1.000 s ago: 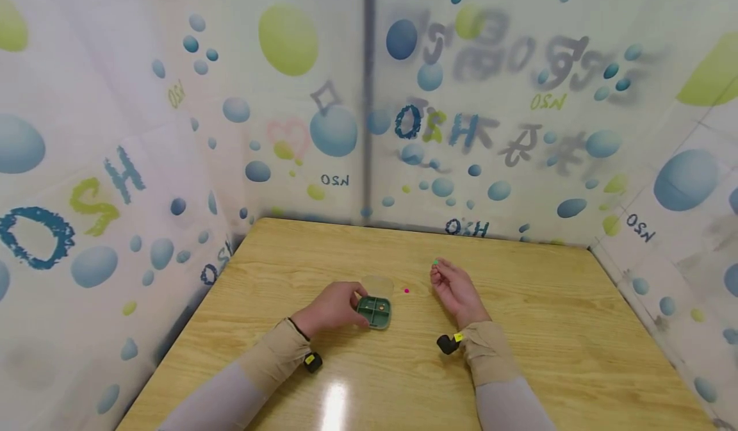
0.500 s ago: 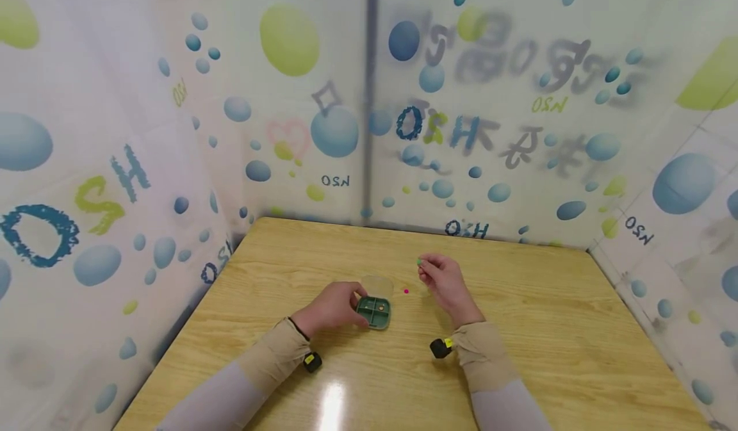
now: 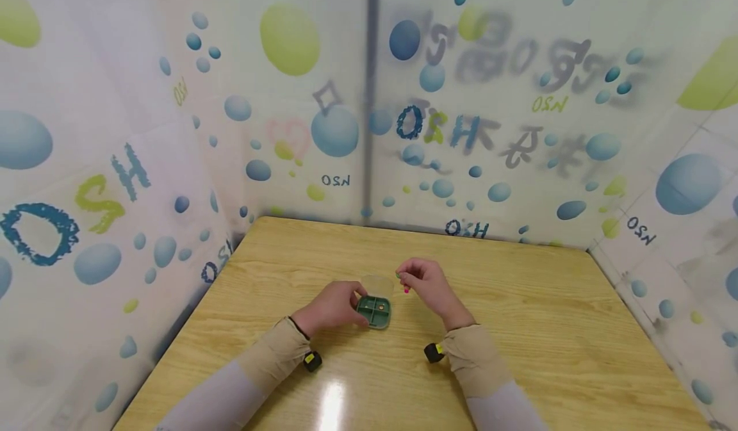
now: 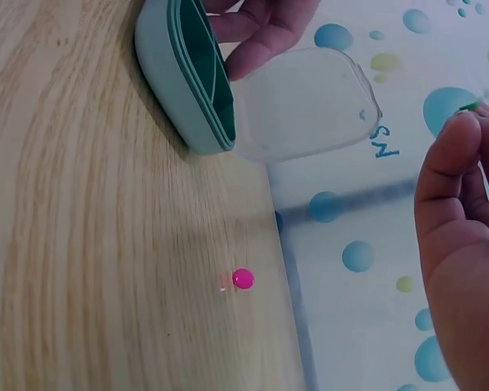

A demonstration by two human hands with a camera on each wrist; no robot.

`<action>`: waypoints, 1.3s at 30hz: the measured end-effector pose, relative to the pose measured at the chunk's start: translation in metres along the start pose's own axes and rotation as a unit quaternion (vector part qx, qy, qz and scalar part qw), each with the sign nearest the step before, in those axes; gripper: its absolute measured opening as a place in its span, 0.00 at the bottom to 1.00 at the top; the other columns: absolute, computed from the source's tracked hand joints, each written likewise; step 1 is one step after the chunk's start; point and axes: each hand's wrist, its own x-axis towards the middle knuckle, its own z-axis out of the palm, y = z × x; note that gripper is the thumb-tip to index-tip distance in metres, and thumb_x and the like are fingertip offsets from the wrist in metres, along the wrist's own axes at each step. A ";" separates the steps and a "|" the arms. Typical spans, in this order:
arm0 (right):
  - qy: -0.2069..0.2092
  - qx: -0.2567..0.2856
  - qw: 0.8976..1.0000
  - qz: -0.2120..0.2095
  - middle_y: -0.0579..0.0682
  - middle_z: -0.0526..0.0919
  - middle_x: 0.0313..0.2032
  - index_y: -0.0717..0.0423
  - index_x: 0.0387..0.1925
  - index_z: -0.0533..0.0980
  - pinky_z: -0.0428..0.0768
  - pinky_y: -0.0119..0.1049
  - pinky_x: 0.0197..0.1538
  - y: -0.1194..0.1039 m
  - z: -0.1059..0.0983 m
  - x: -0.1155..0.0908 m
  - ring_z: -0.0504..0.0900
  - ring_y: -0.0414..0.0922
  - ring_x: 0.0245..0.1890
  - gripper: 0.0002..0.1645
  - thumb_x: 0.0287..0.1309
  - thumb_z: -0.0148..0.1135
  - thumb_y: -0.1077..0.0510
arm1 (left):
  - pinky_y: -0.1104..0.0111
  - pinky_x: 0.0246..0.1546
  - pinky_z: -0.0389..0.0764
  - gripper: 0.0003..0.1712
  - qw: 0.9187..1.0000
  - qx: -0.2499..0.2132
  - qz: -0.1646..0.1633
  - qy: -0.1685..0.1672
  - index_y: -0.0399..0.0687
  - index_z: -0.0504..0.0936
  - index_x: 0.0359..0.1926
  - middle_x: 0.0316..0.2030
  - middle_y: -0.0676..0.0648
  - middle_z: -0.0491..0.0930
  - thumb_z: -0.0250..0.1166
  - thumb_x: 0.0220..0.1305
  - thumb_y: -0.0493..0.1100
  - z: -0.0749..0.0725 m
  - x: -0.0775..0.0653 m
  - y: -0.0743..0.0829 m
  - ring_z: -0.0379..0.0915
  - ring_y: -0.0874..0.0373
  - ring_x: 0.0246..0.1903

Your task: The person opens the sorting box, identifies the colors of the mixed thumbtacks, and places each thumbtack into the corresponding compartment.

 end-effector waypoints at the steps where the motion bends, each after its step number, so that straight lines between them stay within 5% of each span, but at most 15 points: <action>1: -0.006 -0.011 1.000 -0.003 0.63 0.82 0.36 0.77 0.47 0.78 0.86 0.42 0.41 -0.001 0.002 0.000 0.82 0.51 0.32 0.13 0.78 0.57 0.65 | 0.68 0.33 0.78 0.35 1.000 0.001 0.000 0.000 0.44 0.85 0.55 0.31 0.53 0.83 0.88 0.47 0.49 0.000 0.000 0.000 0.76 0.62 0.29; 10: -0.044 -0.110 0.993 -0.030 0.63 0.82 0.34 0.64 0.44 0.84 0.85 0.40 0.37 -0.010 0.021 0.000 0.81 0.45 0.29 0.07 0.75 0.61 0.66 | 0.67 0.34 0.79 0.36 1.000 0.000 -0.002 -0.004 0.43 0.85 0.57 0.33 0.52 0.84 0.87 0.48 0.50 0.001 0.002 -0.002 0.77 0.61 0.31; 20: -0.086 -0.195 0.975 -0.065 0.56 0.89 0.41 0.60 0.42 0.86 0.85 0.33 0.42 -0.014 0.038 -0.002 0.86 0.45 0.37 0.06 0.72 0.64 0.67 | 0.68 0.32 0.78 0.34 1.000 -0.006 0.000 -0.002 0.44 0.85 0.55 0.32 0.52 0.84 0.87 0.48 0.50 0.000 0.002 -0.002 0.77 0.61 0.30; 25: -0.100 -0.234 0.964 -0.073 0.50 0.88 0.39 0.59 0.41 0.86 0.84 0.32 0.42 -0.014 0.048 -0.002 0.83 0.35 0.36 0.05 0.71 0.66 0.66 | 0.69 0.30 0.77 0.33 1.000 -0.008 0.003 0.000 0.44 0.86 0.53 0.29 0.53 0.83 0.87 0.48 0.50 0.000 0.000 0.000 0.76 0.62 0.27; 39: -0.103 -0.333 0.929 -0.122 0.49 0.88 0.33 0.56 0.34 0.86 0.84 0.31 0.40 -0.010 0.067 -0.001 0.85 0.40 0.35 0.06 0.66 0.69 0.68 | 0.69 0.30 0.77 0.34 1.000 0.003 0.009 -0.003 0.45 0.85 0.55 0.29 0.56 0.83 0.87 0.48 0.50 0.000 -0.001 -0.001 0.76 0.63 0.27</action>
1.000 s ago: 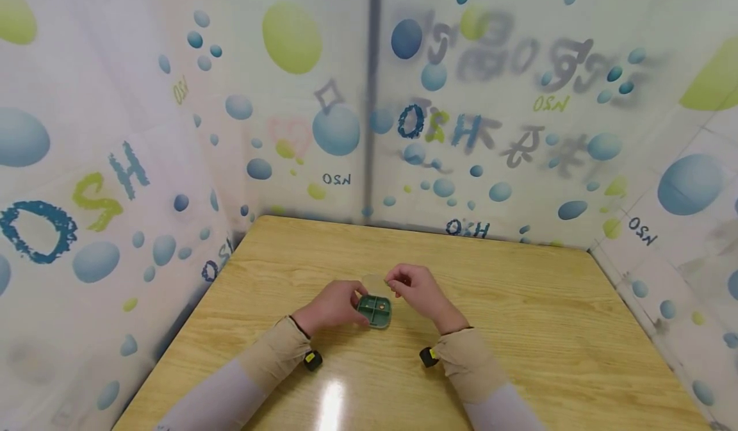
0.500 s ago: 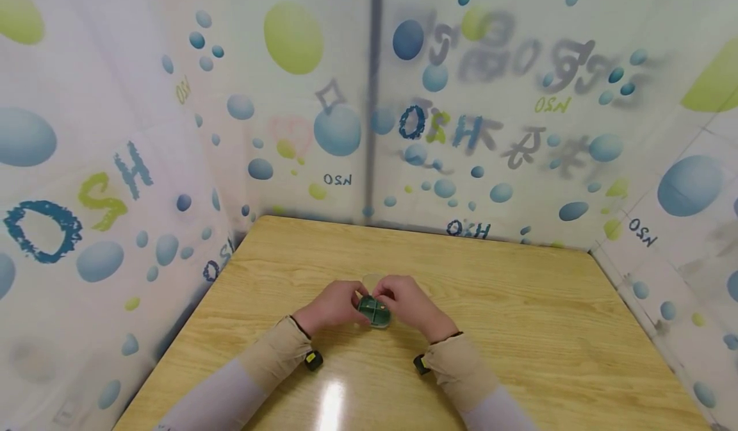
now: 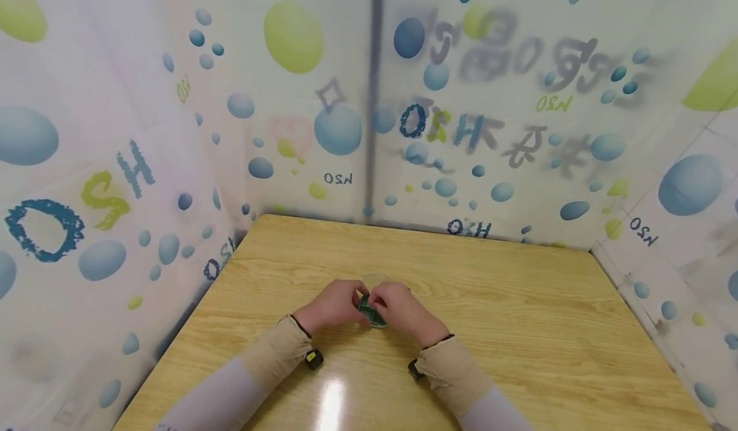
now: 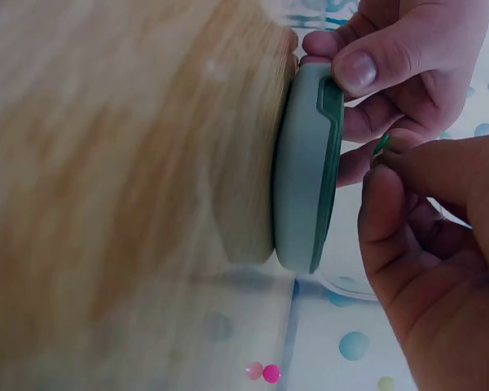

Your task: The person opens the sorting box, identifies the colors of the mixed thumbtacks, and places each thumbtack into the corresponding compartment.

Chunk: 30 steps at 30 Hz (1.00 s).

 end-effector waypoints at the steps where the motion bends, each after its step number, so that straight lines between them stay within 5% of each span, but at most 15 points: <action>1: -0.001 -0.002 1.000 0.000 0.48 0.88 0.33 0.56 0.34 0.85 0.84 0.32 0.39 0.000 0.001 0.000 0.85 0.40 0.35 0.06 0.66 0.69 0.67 | 0.69 0.30 0.77 0.34 1.000 0.000 0.000 0.000 0.45 0.85 0.56 0.29 0.55 0.83 0.87 0.48 0.50 0.000 0.000 0.000 0.76 0.63 0.27; 30: -0.018 0.060 0.997 0.047 0.47 0.88 0.38 0.54 0.39 0.87 0.84 0.32 0.41 -0.001 -0.006 -0.004 0.85 0.38 0.37 0.08 0.72 0.65 0.66 | 0.69 0.31 0.77 0.36 1.000 0.005 -0.003 -0.002 0.45 0.85 0.57 0.29 0.55 0.84 0.87 0.48 0.51 0.001 0.002 -0.002 0.77 0.63 0.27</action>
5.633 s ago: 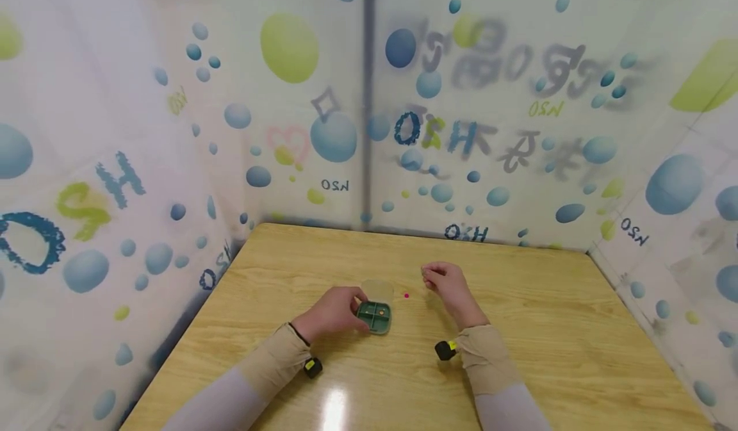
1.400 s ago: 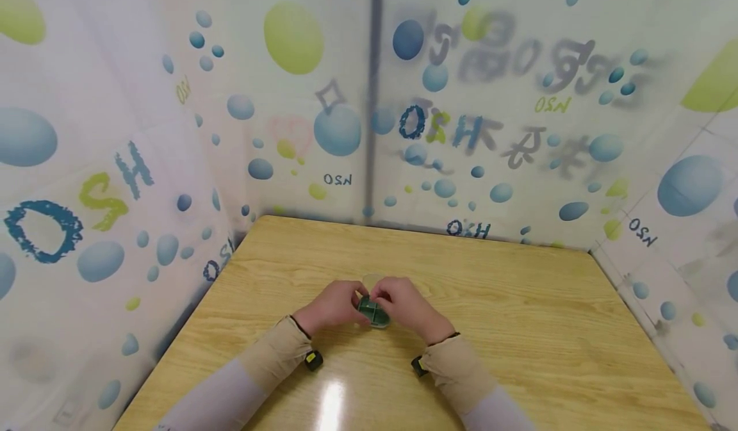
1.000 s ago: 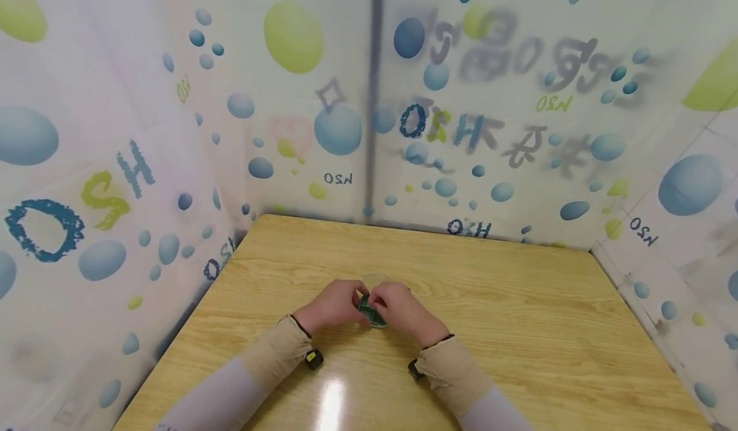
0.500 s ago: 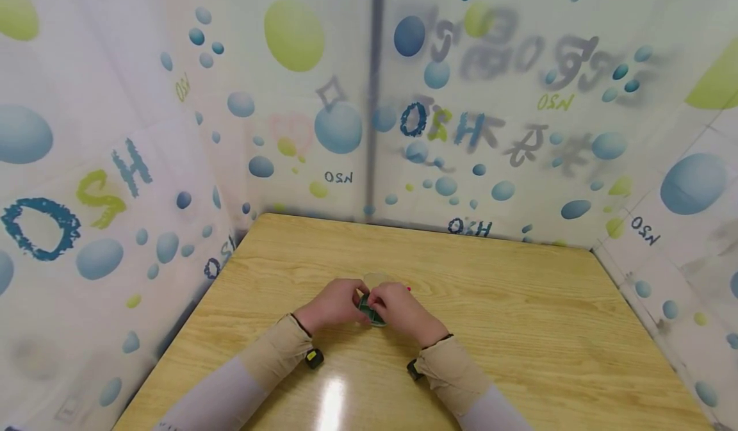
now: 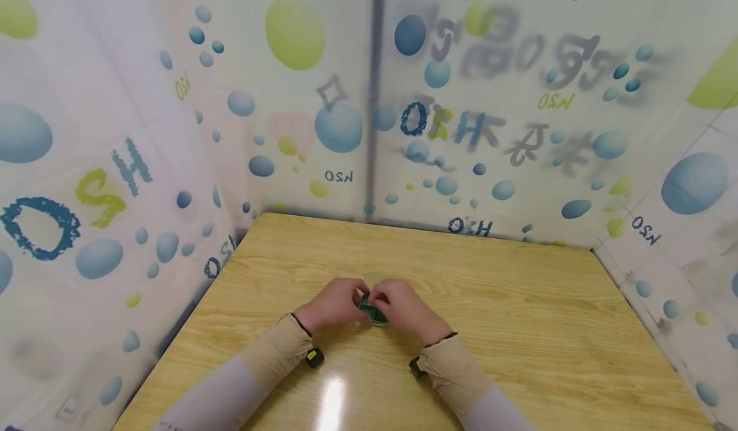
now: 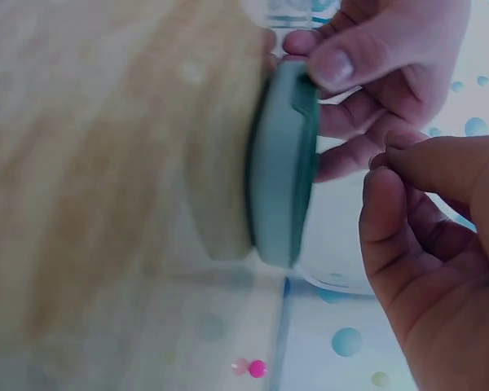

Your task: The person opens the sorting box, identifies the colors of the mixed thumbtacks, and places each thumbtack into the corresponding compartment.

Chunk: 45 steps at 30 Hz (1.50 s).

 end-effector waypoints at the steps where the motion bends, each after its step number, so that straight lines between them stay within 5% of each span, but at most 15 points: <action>1: 0.002 0.004 1.000 0.003 0.47 0.88 0.38 0.54 0.40 0.88 0.84 0.32 0.41 0.000 -0.002 0.000 0.84 0.38 0.37 0.08 0.72 0.65 0.66 | 0.69 0.31 0.77 0.35 1.000 0.001 0.000 0.001 0.45 0.85 0.56 0.29 0.55 0.84 0.87 0.48 0.51 0.000 0.000 0.000 0.77 0.63 0.27; 13: 0.033 0.043 0.998 0.026 0.47 0.89 0.40 0.57 0.43 0.88 0.85 0.34 0.43 0.004 -0.027 -0.005 0.84 0.36 0.37 0.06 0.72 0.66 0.64 | 0.69 0.33 0.79 0.35 1.000 0.004 -0.003 0.003 0.44 0.85 0.55 0.31 0.54 0.85 0.87 0.46 0.51 -0.001 0.001 0.001 0.78 0.64 0.30; 25: 0.080 0.061 0.988 0.118 0.60 0.88 0.38 0.55 0.43 0.86 0.80 0.34 0.35 0.015 -0.051 -0.010 0.82 0.41 0.32 0.05 0.73 0.66 0.63 | 0.67 0.35 0.79 0.36 1.000 0.006 -0.005 0.007 0.43 0.85 0.55 0.31 0.52 0.86 0.88 0.45 0.49 0.000 0.002 0.001 0.78 0.62 0.30; 38: 0.030 -0.057 0.984 0.168 0.54 0.87 0.44 0.60 0.48 0.87 0.86 0.47 0.48 0.041 -0.042 -0.009 0.85 0.49 0.41 0.11 0.68 0.65 0.70 | 0.67 0.35 0.79 0.35 1.000 0.002 -0.001 0.002 0.43 0.86 0.55 0.31 0.52 0.86 0.87 0.46 0.49 0.000 0.001 0.002 0.78 0.62 0.30; 45: -0.024 -0.080 0.987 0.138 0.58 0.85 0.46 0.62 0.54 0.86 0.86 0.50 0.51 0.056 -0.033 -0.008 0.86 0.52 0.44 0.19 0.65 0.63 0.74 | 0.68 0.34 0.79 0.35 1.000 0.001 -0.003 0.000 0.44 0.85 0.55 0.31 0.53 0.85 0.87 0.47 0.49 0.000 0.002 0.001 0.78 0.62 0.30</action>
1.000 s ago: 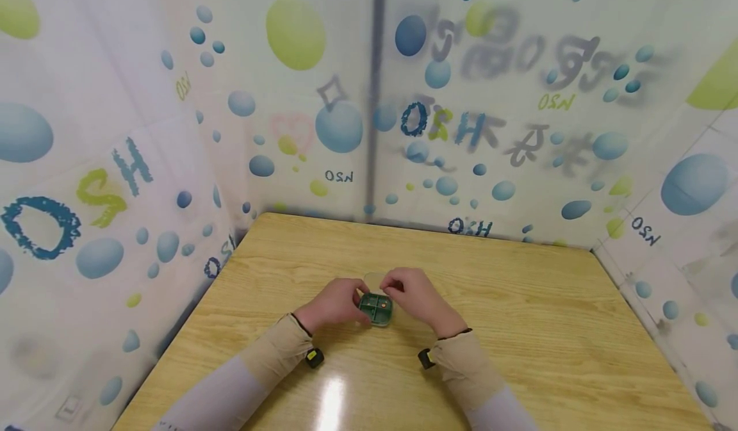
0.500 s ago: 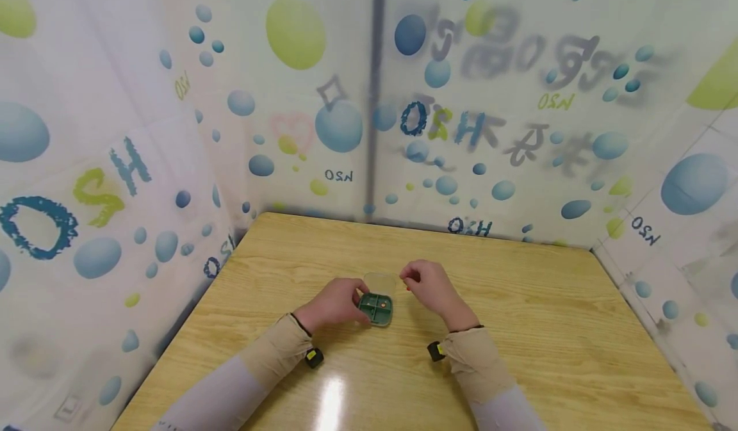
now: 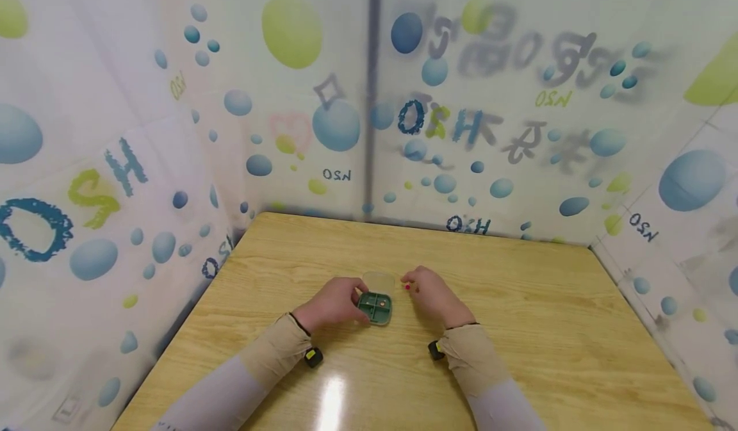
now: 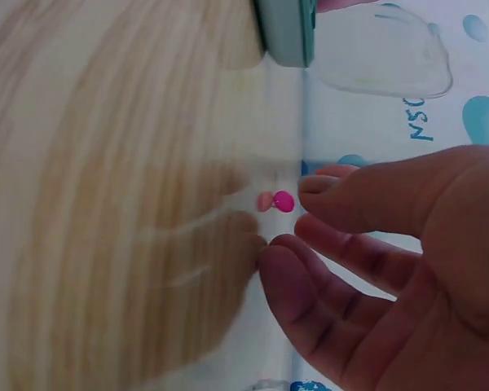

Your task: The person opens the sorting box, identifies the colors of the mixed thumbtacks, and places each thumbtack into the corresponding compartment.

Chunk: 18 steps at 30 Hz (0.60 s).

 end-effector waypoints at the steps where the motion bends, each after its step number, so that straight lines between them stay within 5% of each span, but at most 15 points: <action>1: -0.004 -0.009 1.000 -0.008 0.57 0.85 0.46 0.62 0.54 0.86 0.86 0.50 0.51 0.001 0.001 0.000 0.86 0.52 0.45 0.19 0.65 0.63 0.74 | 0.68 0.34 0.79 0.34 1.000 0.000 0.000 0.000 0.44 0.85 0.56 0.31 0.53 0.85 0.87 0.47 0.49 0.000 0.000 0.000 0.78 0.62 0.30; 7: -0.010 -0.039 0.998 -0.043 0.57 0.84 0.44 0.63 0.51 0.86 0.85 0.51 0.53 0.003 0.005 -0.001 0.85 0.52 0.46 0.17 0.63 0.63 0.74 | 0.66 0.35 0.79 0.34 1.000 -0.004 0.003 0.000 0.44 0.85 0.55 0.31 0.52 0.85 0.87 0.48 0.48 0.000 0.000 -0.002 0.77 0.61 0.30; 18: -0.003 -0.020 1.000 0.009 0.45 0.84 0.31 0.51 0.29 0.84 0.80 0.41 0.39 0.005 0.009 -0.003 0.78 0.41 0.32 0.13 0.63 0.68 0.71 | 0.65 0.36 0.80 0.34 1.000 -0.017 -0.005 -0.003 0.46 0.85 0.56 0.31 0.54 0.84 0.87 0.48 0.48 0.003 0.001 -0.005 0.78 0.61 0.31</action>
